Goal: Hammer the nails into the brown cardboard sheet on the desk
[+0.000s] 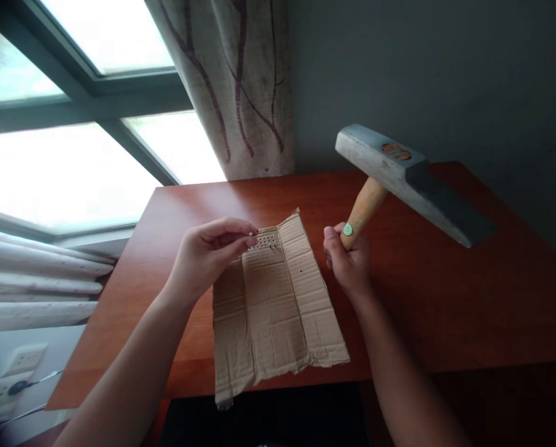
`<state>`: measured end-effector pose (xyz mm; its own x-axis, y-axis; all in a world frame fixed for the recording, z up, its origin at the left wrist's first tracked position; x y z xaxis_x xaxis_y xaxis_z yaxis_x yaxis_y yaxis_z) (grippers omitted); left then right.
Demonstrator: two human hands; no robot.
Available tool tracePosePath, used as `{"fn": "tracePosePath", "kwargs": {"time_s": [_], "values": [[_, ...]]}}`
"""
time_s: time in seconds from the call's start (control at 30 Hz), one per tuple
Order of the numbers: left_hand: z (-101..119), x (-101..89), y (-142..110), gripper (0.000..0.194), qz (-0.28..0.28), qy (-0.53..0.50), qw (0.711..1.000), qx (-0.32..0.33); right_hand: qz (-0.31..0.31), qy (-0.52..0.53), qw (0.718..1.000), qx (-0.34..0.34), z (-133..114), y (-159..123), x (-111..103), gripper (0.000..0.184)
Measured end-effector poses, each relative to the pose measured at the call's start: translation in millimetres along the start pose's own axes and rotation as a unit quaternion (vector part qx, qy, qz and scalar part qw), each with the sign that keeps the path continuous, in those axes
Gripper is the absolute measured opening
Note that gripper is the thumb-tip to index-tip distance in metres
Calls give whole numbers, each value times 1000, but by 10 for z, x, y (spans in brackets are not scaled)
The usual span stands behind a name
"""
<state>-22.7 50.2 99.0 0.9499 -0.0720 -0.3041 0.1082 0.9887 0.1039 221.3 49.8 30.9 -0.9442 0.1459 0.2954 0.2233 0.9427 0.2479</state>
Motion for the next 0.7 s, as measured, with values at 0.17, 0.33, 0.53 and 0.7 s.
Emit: {"fn": "tracePosePath", "kwargs": {"time_s": [0.17,0.33,0.53,0.7], "values": [[-46,17,28,9,9,81,997,10,2,3,1000,6,-14,-2,6,48],[-57,36,33,9,12,155,987,35,4,7,1000,1,-18,2,7,48],[-43,38,24,11,12,174,984,44,8,7,1000,-1,-3,10,-1,48],[-35,46,23,11,12,182,982,49,6,9,1000,0,-3,10,1,47]]}}
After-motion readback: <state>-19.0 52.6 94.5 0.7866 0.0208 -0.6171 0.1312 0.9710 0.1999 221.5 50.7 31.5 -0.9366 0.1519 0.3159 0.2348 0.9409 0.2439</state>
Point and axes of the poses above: each hand's wrist, its own y-axis towards the middle knuckle, its own x-axis out of the palm, z = x × y, the point moved 5 cm from there along y, towards the middle knuckle, and after that the axes turned 10 degrees about y, right-handed, at the moved point
